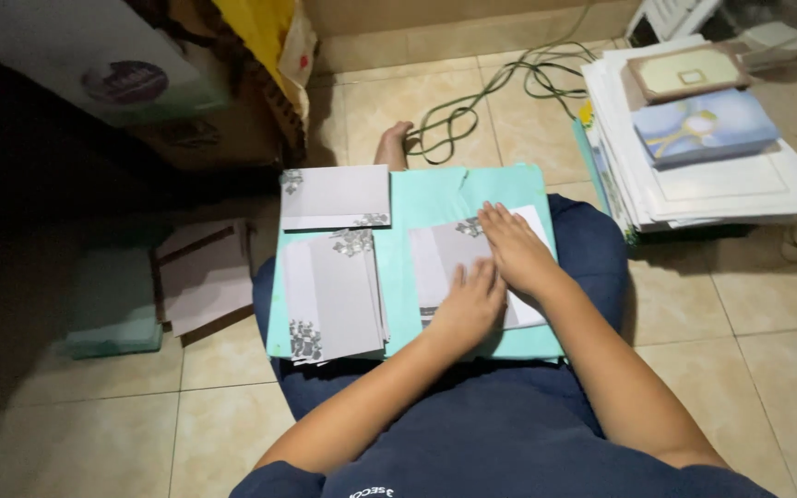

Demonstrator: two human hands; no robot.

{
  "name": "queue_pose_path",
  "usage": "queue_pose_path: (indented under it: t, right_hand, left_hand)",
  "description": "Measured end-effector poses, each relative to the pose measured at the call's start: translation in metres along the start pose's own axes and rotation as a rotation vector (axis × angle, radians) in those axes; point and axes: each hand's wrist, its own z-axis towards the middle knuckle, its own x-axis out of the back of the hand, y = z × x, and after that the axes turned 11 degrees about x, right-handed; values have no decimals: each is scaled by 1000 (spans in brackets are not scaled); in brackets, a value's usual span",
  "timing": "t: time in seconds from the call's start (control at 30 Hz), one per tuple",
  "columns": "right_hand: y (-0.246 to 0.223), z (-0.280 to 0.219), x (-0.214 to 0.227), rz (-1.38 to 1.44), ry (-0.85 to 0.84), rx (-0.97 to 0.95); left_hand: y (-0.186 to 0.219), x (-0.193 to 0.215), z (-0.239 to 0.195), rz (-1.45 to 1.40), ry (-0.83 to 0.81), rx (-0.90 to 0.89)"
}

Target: Manually assembling paper invitations by folding inserts and placing them into decorative folders.

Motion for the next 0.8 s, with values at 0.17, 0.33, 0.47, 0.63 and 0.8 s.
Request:
queue_pose_path:
  t: [0.17,0.33,0.47,0.63,0.8]
  right_hand:
    - [-12,-1,13,56,-1,-18]
    - [-36,-4,34,84,47,-39]
    - [-34,-8,28,127,168,-45]
    - [-31,-14,24,125,235,-95]
    - [-33,-51,39,-19,473,-205]
  left_hand:
    - [-9,20,-8,-65,-151,-119]
    - [-13,45,-15,-88,-321,-94]
    - [-6,73,-21,-75,-391,-129]
    - [-14,97,-35,-122,-273,-170]
    - [-36,160,-74,2,301,-75]
